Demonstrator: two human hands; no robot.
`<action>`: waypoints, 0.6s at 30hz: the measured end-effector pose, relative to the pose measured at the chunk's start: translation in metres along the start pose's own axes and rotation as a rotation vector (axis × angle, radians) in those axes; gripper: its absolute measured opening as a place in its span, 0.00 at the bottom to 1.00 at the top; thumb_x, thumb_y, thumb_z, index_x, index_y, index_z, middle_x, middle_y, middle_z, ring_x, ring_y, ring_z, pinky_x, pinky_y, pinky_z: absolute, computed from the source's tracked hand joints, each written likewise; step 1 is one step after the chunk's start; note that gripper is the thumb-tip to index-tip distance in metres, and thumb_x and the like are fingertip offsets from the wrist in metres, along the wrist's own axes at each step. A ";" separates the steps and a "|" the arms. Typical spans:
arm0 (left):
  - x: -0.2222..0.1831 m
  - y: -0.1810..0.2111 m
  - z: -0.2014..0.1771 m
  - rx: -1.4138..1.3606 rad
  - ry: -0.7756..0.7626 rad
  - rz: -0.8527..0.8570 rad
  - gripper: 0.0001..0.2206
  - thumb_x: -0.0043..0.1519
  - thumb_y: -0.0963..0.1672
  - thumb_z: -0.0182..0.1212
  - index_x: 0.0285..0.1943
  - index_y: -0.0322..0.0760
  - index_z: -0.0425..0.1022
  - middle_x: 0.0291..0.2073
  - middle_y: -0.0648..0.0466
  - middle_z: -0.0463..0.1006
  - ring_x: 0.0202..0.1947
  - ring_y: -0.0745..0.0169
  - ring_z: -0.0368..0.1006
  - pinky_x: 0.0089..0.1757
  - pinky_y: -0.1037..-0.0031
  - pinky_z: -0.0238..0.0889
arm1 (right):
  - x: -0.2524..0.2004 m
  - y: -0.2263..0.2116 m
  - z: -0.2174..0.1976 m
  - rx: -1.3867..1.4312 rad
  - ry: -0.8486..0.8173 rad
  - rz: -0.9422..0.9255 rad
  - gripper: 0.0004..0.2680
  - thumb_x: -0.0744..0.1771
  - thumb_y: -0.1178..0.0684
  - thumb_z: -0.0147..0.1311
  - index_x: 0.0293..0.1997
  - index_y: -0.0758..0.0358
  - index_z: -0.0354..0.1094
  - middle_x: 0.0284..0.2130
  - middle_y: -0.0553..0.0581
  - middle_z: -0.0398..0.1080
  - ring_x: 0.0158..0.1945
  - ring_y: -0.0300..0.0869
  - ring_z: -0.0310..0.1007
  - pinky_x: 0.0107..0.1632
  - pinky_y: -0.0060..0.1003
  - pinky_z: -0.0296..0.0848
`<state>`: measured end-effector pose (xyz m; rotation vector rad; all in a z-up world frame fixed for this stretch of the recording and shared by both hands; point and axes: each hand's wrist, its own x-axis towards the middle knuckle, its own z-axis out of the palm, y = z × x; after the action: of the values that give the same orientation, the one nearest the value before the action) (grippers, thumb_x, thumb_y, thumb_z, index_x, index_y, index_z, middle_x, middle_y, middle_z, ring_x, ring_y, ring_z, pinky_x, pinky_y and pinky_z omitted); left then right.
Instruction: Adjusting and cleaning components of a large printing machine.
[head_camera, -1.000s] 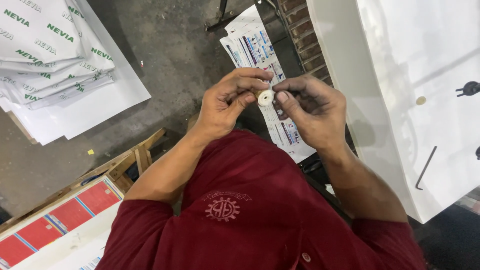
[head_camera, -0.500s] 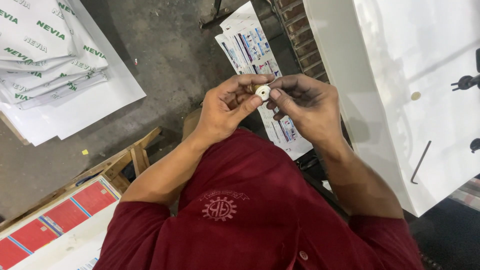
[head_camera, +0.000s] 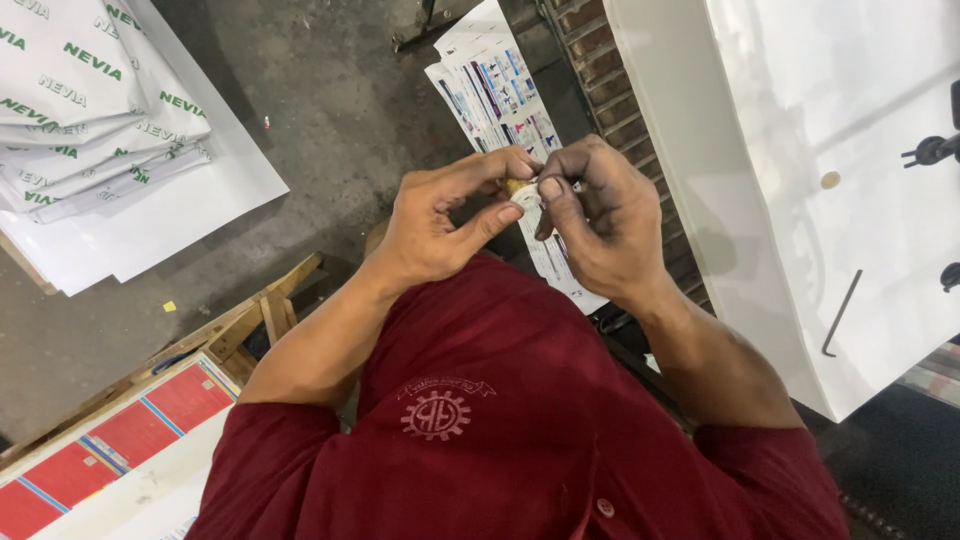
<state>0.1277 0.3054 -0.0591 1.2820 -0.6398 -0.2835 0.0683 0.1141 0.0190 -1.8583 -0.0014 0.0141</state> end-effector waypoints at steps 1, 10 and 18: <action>0.001 -0.001 0.000 0.005 -0.009 0.023 0.16 0.69 0.42 0.66 0.64 0.30 0.75 0.58 0.46 0.81 0.53 0.61 0.81 0.54 0.70 0.78 | -0.002 0.001 0.001 0.058 0.011 -0.007 0.02 0.73 0.64 0.50 0.48 0.73 0.65 0.42 0.56 0.65 0.37 0.34 0.72 0.36 0.29 0.81; -0.007 -0.009 0.003 -0.198 -0.010 -0.004 0.15 0.71 0.42 0.64 0.64 0.27 0.73 0.58 0.43 0.79 0.51 0.60 0.79 0.52 0.70 0.77 | -0.002 0.008 -0.004 0.108 0.033 -0.064 0.04 0.72 0.61 0.55 0.47 0.74 0.69 0.41 0.59 0.70 0.40 0.38 0.75 0.38 0.31 0.84; 0.000 -0.006 0.008 -0.530 -0.002 -0.205 0.16 0.73 0.44 0.61 0.66 0.28 0.71 0.57 0.46 0.80 0.54 0.62 0.79 0.55 0.69 0.77 | 0.005 0.010 -0.024 0.120 0.077 0.016 0.06 0.72 0.61 0.55 0.54 0.70 0.72 0.43 0.62 0.77 0.44 0.42 0.82 0.40 0.33 0.85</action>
<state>0.1240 0.2978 -0.0635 0.8342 -0.3961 -0.5812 0.0734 0.0888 0.0160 -1.7379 0.0663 -0.0454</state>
